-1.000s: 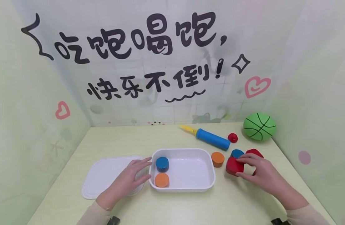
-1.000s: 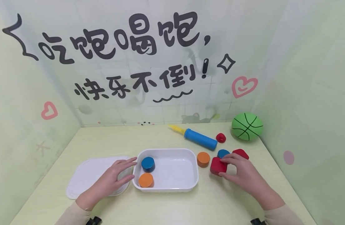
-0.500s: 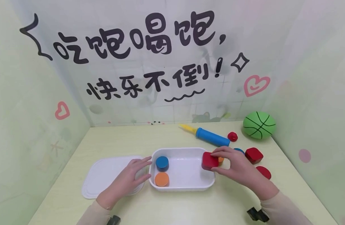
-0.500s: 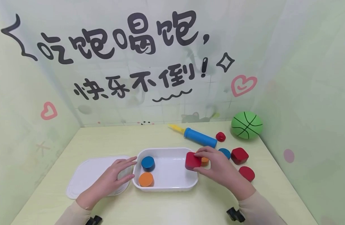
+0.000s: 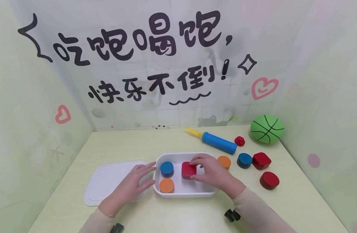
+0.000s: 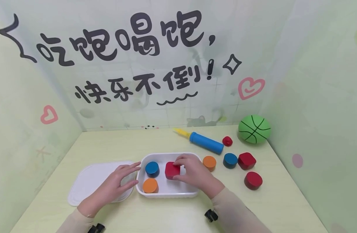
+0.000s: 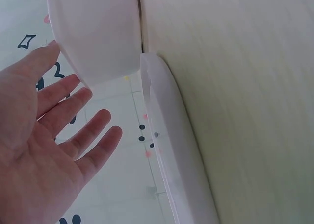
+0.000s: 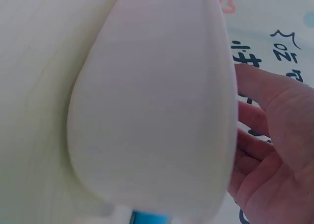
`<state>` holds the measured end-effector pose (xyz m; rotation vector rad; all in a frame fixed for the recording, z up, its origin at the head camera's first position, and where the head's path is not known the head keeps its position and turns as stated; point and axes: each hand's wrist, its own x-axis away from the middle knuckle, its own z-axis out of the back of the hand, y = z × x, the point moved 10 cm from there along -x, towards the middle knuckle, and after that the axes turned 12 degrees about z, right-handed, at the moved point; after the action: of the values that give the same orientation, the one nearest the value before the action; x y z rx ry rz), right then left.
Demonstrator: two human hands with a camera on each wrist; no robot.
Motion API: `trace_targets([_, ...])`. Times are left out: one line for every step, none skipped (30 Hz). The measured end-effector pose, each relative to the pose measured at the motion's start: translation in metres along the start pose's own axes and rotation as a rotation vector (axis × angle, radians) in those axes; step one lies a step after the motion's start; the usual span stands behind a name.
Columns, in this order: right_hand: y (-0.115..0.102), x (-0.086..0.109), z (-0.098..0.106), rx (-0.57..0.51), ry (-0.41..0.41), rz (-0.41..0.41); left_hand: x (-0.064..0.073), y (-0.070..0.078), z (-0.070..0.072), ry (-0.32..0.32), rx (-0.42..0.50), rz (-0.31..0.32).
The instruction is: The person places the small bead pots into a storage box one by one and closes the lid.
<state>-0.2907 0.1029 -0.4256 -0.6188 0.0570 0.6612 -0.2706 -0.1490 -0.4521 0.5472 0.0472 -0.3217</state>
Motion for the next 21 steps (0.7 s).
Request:
trace_targets([0.000,-0.004,-0.004,0.004,-0.011,-0.007,0.000,0.000,0.000,0.000,-0.001,0.002])
trace_targets([-0.001,-0.008,-0.007,0.001,-0.021,-0.016,0.000,-0.001,0.000,-0.002,-0.002,0.005])
trace_targets([0.000,-0.011,-0.010,-0.005,-0.032,-0.025,0.000,-0.001,-0.001,-0.004,-0.003,0.010])
trace_targets([0.000,-0.014,-0.013,-0.013,-0.042,-0.039,0.000,-0.002,-0.001,-0.005,-0.004,0.015])
trace_targets([0.001,-0.018,-0.015,-0.018,-0.052,-0.049,-0.001,-0.003,-0.001,-0.007,-0.003,0.022])
trace_targets([0.001,-0.020,-0.018,-0.025,-0.059,-0.056,-0.001,-0.003,-0.001,-0.008,-0.003,0.025])
trace_targets([0.002,-0.023,-0.020,-0.031,-0.066,-0.067,-0.001,-0.004,-0.002,-0.010,-0.004,0.028])
trace_targets([0.003,-0.025,-0.022,-0.038,-0.070,-0.076,-0.001,-0.004,-0.002,-0.012,-0.004,0.032])
trace_targets([0.004,-0.027,-0.025,-0.048,-0.072,-0.083,-0.002,-0.004,-0.002,-0.013,-0.004,0.035])
trace_targets([0.005,-0.029,-0.027,-0.050,-0.076,-0.086,-0.002,-0.005,-0.002,-0.015,-0.002,0.038])
trace_targets([0.006,-0.031,-0.029,-0.048,-0.080,-0.086,-0.002,-0.005,-0.002,-0.017,-0.001,0.040])
trace_targets([0.007,-0.033,-0.031,-0.047,-0.083,-0.087,-0.002,-0.005,-0.002,-0.019,0.000,0.041])
trace_targets([0.008,-0.034,-0.033,-0.050,-0.087,-0.093,-0.001,-0.005,-0.001,-0.021,0.001,0.044])
trace_targets([0.009,-0.035,-0.035,-0.053,-0.090,-0.097,-0.001,-0.005,-0.001,-0.022,0.002,0.046])
trace_targets([0.009,-0.036,-0.036,-0.056,-0.093,-0.099,-0.001,-0.005,-0.001,-0.022,0.003,0.046])
trace_targets([0.010,-0.037,-0.038,-0.057,-0.095,-0.102,-0.001,-0.004,-0.001,-0.023,0.004,0.044])
trace_targets([0.010,-0.038,-0.039,-0.063,-0.096,-0.109,-0.001,-0.004,-0.001,-0.022,0.006,0.041])
trace_targets([0.011,-0.038,-0.040,-0.068,-0.097,-0.115,-0.001,-0.004,-0.001,-0.022,0.007,0.038])
trace_targets([0.011,-0.038,-0.040,-0.074,-0.097,-0.120,-0.001,-0.003,-0.001,-0.021,0.009,0.035])
trace_targets([0.012,-0.038,-0.041,-0.077,-0.096,-0.124,-0.001,-0.003,-0.001,-0.021,0.009,0.033])
trace_targets([0.013,-0.038,-0.042,-0.081,-0.096,-0.130,-0.001,-0.003,-0.002,-0.021,0.010,0.032])
